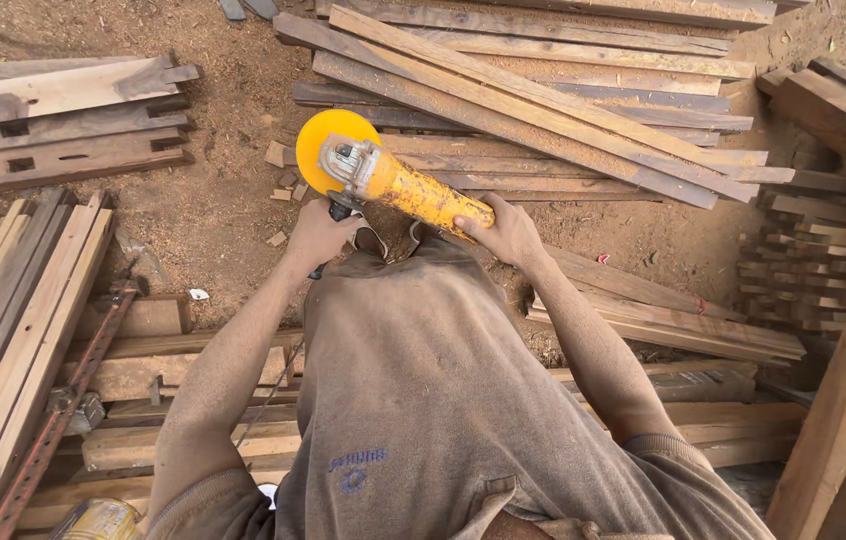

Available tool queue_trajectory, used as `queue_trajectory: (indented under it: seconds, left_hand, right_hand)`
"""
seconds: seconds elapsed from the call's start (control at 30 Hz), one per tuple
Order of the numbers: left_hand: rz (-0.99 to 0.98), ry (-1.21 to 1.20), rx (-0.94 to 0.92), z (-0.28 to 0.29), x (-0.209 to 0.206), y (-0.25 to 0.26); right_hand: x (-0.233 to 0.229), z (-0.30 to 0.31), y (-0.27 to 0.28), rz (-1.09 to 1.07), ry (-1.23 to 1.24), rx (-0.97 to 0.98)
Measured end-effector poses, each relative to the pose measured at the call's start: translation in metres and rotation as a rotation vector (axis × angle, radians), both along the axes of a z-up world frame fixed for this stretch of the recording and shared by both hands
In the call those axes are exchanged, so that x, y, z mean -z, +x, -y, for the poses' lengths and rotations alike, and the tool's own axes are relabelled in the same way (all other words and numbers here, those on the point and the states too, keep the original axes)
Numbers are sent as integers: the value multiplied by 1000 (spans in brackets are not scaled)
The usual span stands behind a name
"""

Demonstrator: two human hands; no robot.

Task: The person sands long wooden boards using a power sander.

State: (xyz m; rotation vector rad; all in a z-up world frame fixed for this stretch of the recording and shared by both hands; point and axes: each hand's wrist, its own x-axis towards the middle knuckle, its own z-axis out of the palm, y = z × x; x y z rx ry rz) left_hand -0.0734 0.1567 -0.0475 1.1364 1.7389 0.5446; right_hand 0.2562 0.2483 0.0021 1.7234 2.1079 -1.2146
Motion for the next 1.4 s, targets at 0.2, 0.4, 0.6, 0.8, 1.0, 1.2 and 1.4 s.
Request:
queue_trajectory:
  seconds: [0.2,0.4,0.6,0.8,1.0,1.2,1.4]
  left_hand:
    - [318,-285,-71,-9,-24,4]
    - [221,-278,70,-22,0,-26]
    - [-349,-272,139,-73,19,-86]
    - [-385,-200,264,-108,27,-131]
    - [-457,-228,375,-123,58,-131]
    - [-479,-142,408,-136,80,-103]
    - [-420,-112,497,-145,70,-34]
  right_hand:
    - [11,-40,-14,-87,1,-385]
    - [47,-57,-123,-123,-396,-181]
    - [56,-61,-205,-285,-234,-5]
    - [65,-60,-245,-243,-142,161]
    - [78,-56,-245,-269,-103,235]
    - [89,-55,-216,-238,-119,321]
    - [65,-46,-156,-176,-220,494]
